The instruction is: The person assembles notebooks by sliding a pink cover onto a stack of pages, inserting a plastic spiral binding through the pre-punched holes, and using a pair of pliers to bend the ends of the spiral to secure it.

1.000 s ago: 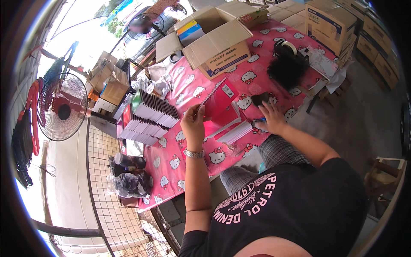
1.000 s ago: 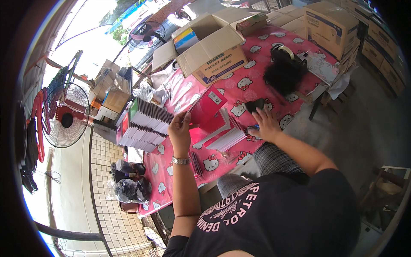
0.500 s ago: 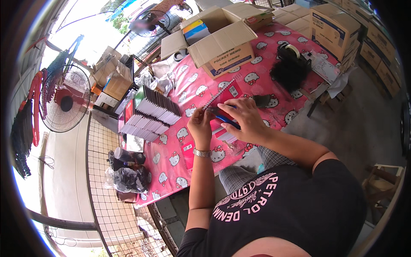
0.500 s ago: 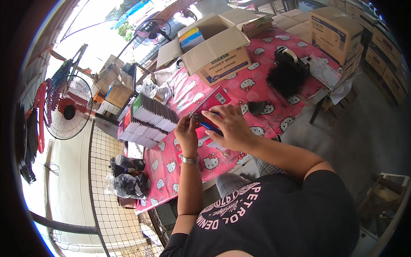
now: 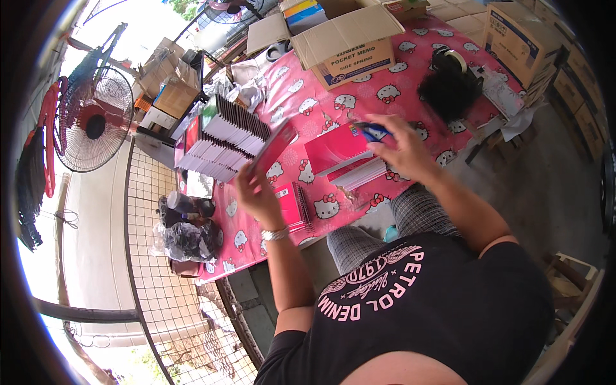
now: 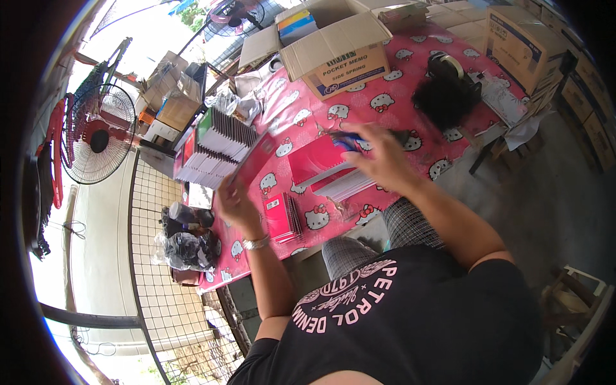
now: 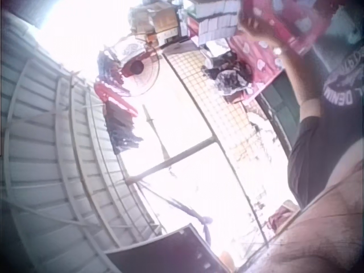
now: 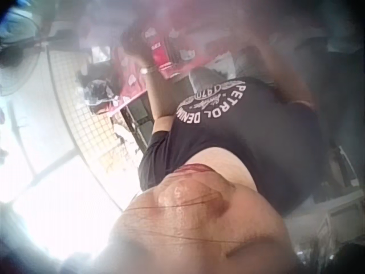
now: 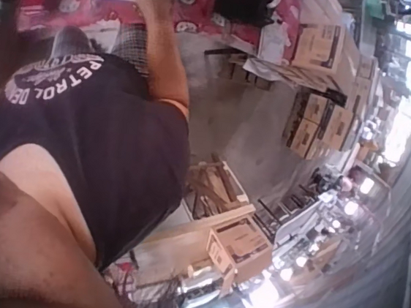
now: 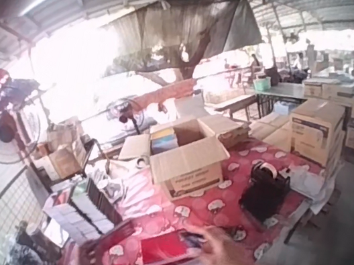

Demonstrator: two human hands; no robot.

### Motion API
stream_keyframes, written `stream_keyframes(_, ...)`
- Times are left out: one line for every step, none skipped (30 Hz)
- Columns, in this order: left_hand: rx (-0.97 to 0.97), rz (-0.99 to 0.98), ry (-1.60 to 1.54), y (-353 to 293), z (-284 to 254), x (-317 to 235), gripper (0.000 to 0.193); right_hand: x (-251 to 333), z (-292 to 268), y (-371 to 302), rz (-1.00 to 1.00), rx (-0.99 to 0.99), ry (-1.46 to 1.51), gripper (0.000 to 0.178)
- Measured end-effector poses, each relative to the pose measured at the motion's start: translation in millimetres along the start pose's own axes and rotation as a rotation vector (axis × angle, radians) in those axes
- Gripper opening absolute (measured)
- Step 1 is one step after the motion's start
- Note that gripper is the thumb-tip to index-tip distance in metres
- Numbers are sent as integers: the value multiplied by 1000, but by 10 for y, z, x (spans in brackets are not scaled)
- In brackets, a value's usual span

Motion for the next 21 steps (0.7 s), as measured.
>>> stream_keyframes(-27,-136,-36,19,-184,85,18,-258,-79,-48,88,5,-68,51)
stream_keyframes(90,-83,93,27,-317,173,17,-608,-152,-139,180,7,-137,53)
stream_keyframes(210,-22,213,35,-401,264,17,-1109,-206,-288,231,38,-318,54)
stream_keyframes(329,35,345,22,-455,385,16,-1422,-195,-426,293,139,-376,57)
stream_keyframes(442,52,378,5,-427,529,16,-1579,-135,-548,241,189,-474,57)
stream_keyframes(548,65,414,-37,-393,691,15,-1640,-66,-654,178,245,-569,57)
stream_keyframes(657,79,448,-98,-320,852,16,-1715,-7,-736,116,298,-664,58)
stream_keyframes(785,-114,424,-200,-227,1081,17,-1722,44,-720,54,280,-669,55)
stream_keyframes(905,-308,395,-336,-158,1293,20,-1752,44,-622,121,229,-611,52)
stream_keyframes(860,-187,437,-503,-126,1419,22,-1796,-7,-450,191,173,-555,49)
stream_keyframes(809,-65,481,-678,-110,1509,24,-1842,-43,-243,256,118,-496,47)
stream_keyframes(760,68,515,-715,-69,1530,27,-2007,-142,-64,299,-16,-536,42)
stream_keyframes(744,49,477,-622,-8,1498,28,-2230,-308,61,353,-159,-580,37)
stream_keyframes(737,27,432,-501,67,1413,30,-2383,-486,157,364,-260,-734,32)
stream_keyframes(728,0,390,-386,130,1281,31,-2476,-609,188,372,-354,-889,28)
stream_keyframes(685,54,430,-235,212,1065,29,-2515,-632,168,377,-297,-990,24)
stream_keyframes(658,143,351,-100,307,775,30,-2529,-642,168,382,-243,-1088,21)
stream_keyframes(629,231,272,-13,413,433,31,-2548,-653,166,388,-187,-1185,18)
stream_keyframes(599,318,191,42,504,75,32,-2615,-664,189,377,-160,-1212,16)
stream_keyframes(650,459,143,58,641,-330,32,-2733,-683,227,371,-131,-1241,15)
stream_keyframes(695,592,111,0,729,-609,33,-2792,-650,274,354,-89,-1261,14)
Point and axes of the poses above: each hand's wrist, its own y-axis towards the middle knuckle, its own z-axis out of the palm, x = y × z, the point moved 2 cm from there along y, towards the middle knuckle, and after that the axes turned 9 degrees about z, right-handed, at the moved point
